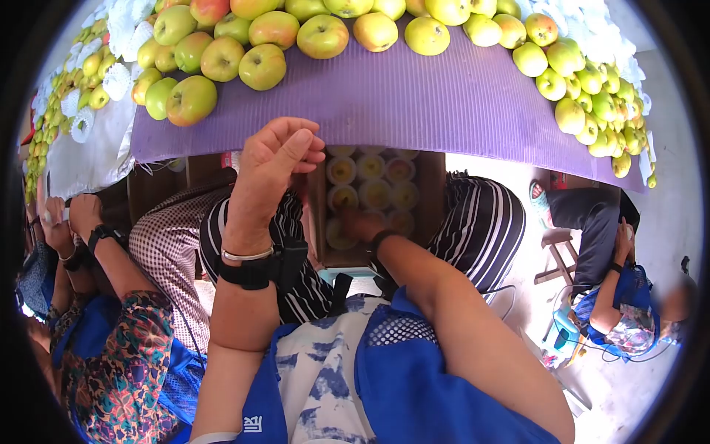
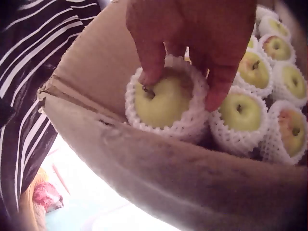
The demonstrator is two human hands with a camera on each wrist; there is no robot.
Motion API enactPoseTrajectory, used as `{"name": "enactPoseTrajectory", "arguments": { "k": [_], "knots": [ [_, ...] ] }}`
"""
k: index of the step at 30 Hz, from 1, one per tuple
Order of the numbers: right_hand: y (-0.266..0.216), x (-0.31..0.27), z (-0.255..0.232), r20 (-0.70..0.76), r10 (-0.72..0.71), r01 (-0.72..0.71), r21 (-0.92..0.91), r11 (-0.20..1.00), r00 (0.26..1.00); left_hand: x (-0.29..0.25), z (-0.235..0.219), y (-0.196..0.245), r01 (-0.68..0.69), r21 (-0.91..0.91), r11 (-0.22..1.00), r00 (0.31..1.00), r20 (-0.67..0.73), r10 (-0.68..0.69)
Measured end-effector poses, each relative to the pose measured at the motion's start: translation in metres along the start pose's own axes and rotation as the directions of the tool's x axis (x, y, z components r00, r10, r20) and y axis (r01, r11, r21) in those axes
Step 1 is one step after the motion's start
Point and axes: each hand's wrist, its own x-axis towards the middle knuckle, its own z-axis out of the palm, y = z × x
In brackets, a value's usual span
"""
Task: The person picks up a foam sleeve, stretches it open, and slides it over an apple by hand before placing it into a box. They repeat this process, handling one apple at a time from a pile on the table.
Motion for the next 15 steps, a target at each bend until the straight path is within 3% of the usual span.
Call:
{"name": "enactPoseTrajectory", "arguments": {
  "k": [6, 9, 12, 15],
  "knots": [
    [-0.016, -0.012, -0.014, 0.039, -0.028, 0.026, 0.071, 0.997, 0.999, 0.001, -0.001, -0.002, -0.019, 0.002, 1.000, 1.000, 0.006, 0.019],
    [-0.003, -0.004, -0.004, 0.081, 0.005, -0.014, 0.121, 0.993, 0.997, -0.001, -0.001, 0.000, -0.008, -0.003, 1.000, 1.000, -0.006, 0.008],
    [0.018, 0.009, 0.007, 0.064, 0.004, -0.007, 0.059, 0.998, 0.998, -0.001, -0.001, -0.001, -0.020, -0.011, 1.000, 1.000, -0.005, 0.020],
    [0.021, 0.009, 0.003, 0.043, -0.063, 0.061, 0.059, 0.996, 0.997, -0.001, -0.001, -0.002, -0.017, -0.026, 1.000, 1.000, -0.009, 0.017]
  ]
}}
